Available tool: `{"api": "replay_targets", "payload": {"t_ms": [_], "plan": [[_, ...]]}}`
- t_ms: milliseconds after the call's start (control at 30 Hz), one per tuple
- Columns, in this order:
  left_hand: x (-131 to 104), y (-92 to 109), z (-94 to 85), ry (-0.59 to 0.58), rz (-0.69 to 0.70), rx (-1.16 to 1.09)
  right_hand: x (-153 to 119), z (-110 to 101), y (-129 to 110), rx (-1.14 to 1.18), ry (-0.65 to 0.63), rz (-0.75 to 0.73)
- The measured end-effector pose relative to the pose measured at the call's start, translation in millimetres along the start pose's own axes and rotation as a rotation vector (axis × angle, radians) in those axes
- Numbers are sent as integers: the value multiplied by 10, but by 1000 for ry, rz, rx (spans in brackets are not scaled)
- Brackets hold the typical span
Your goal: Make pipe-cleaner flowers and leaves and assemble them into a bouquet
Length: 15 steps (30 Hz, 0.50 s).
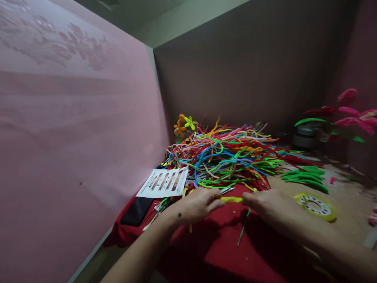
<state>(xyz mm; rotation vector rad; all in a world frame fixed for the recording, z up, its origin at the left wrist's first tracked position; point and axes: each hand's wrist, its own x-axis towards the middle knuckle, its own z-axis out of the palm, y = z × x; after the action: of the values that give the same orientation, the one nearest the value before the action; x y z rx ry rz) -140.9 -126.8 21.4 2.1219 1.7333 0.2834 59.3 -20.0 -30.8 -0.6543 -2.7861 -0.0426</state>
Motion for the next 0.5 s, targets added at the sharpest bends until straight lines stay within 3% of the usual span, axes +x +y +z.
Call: {"api": "replay_targets", "payload": {"t_ms": [133, 300, 500], "plan": [[-23, -18, -86, 59, -18, -81, -19, -47, 48, -45, 85, 37], [-18, -181, -163, 62, -38, -203, -55, -94, 100, -162, 176, 34], [-32, -417, -353, 85, -264, -435, -47, -126, 94, -167, 304, 7]]}}
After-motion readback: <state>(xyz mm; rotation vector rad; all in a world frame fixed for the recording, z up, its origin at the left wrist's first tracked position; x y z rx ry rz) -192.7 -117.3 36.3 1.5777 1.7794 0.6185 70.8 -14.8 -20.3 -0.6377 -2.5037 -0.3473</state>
